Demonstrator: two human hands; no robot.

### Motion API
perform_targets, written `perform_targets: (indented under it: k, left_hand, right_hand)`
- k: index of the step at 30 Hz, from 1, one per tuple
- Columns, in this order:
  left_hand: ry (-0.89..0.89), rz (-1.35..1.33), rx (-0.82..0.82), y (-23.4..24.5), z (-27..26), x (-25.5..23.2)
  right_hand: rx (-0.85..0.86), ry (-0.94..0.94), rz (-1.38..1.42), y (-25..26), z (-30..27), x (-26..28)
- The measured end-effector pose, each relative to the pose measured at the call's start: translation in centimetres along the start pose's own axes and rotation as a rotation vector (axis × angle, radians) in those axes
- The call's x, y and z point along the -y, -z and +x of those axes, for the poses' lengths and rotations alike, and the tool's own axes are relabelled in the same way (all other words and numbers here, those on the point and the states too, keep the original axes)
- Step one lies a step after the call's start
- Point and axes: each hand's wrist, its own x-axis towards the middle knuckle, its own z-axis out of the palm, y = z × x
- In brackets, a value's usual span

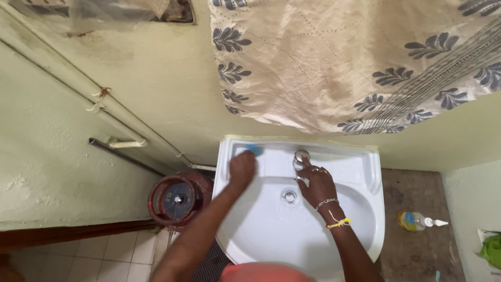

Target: The person scrubs a white bathroom sink using a blue sponge while water runs from the faucet. They repeatedly scrub the basin, faucet, and surrounding surfaces, then rinse the sponge under the running water.

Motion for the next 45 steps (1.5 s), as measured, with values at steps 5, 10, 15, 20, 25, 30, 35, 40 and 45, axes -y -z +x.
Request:
perform_targets:
  k: [5,10,15,20,25,30,35,40,45]
  left_hand:
    - [-0.064,0.217,-0.045,2.9,-1.3,3.0]
    - [0.033,0.156,0.392,3.2,-4.1,-1.2]
    - [-0.012,0.022,0.206,2.1,-1.9,-1.7]
    - [-0.115,0.073,0.341,0.3,-4.6,-4.9]
    - [-0.106,0.184,-0.012,0.6,-2.9,-0.9]
    - [-0.041,0.247,0.186,1.9,-4.2,1.0]
    - [0.039,0.349,0.172,2.0,-2.2,1.0]
    - [-0.061,0.365,0.212,1.5,-4.7,1.6]
    - [-0.017,0.386,0.27,1.0,-1.6,0.8]
  right_hand:
    - [-0.007,-0.011,0.029,-0.3,-0.5,0.1]
    - [-0.002,-0.034,0.026,-0.3,-0.3,0.0]
    - [-0.001,0.006,-0.008,-0.2,-0.2,-0.5]
    - [0.001,0.009,0.025,0.1,0.4,-0.4]
    - [0.046,-0.063,-0.005,-0.4,-0.3,-0.2]
    - [0.017,-0.051,0.048,0.3,-0.3,0.3]
    - [0.055,-0.111,0.006,0.4,-0.2,0.5]
    - [0.034,-0.084,0.004,0.5,-0.4,0.5]
    - [0.076,-0.163,0.025,0.5,-0.1,0.7]
